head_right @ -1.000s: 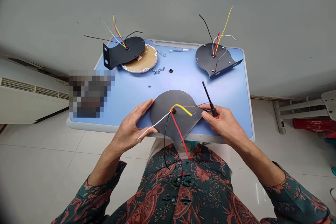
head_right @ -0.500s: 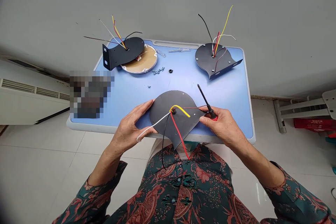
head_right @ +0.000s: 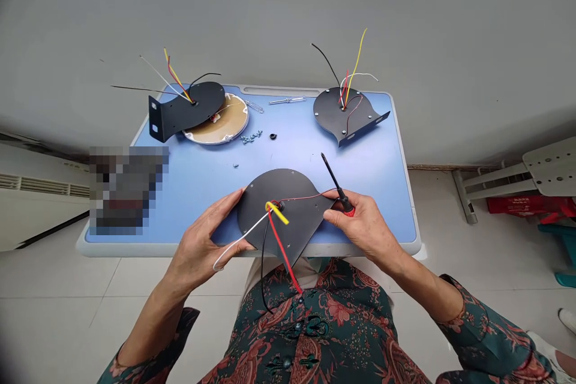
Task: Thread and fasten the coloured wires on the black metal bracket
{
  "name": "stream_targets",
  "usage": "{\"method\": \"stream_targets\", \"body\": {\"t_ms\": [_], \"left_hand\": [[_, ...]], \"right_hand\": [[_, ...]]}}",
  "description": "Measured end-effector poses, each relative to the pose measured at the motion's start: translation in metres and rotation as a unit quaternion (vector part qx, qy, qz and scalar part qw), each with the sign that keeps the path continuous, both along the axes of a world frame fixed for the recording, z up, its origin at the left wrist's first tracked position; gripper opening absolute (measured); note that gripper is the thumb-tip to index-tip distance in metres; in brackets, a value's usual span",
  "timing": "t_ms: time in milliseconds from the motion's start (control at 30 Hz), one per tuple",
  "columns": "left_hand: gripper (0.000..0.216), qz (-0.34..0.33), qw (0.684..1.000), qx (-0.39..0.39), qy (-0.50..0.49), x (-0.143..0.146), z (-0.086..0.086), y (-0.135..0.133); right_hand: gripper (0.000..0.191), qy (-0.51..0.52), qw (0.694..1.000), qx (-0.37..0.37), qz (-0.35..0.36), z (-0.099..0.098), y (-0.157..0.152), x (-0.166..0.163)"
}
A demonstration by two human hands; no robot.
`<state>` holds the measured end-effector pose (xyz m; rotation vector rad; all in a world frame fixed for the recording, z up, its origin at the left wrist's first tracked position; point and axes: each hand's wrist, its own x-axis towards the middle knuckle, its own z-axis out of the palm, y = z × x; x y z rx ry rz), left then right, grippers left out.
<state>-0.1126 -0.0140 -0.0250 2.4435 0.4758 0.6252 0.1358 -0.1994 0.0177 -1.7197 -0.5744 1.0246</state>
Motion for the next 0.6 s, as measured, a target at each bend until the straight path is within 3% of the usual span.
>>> {"method": "stream_targets", "body": {"t_ms": [600], "left_hand": [[0.088,0.003,0.999,0.010,0.040,-0.003,0.003,0.001]], "right_hand": [[0.036,0.007,1.000,-0.011,0.027,0.013,0.003,-0.003]]}}
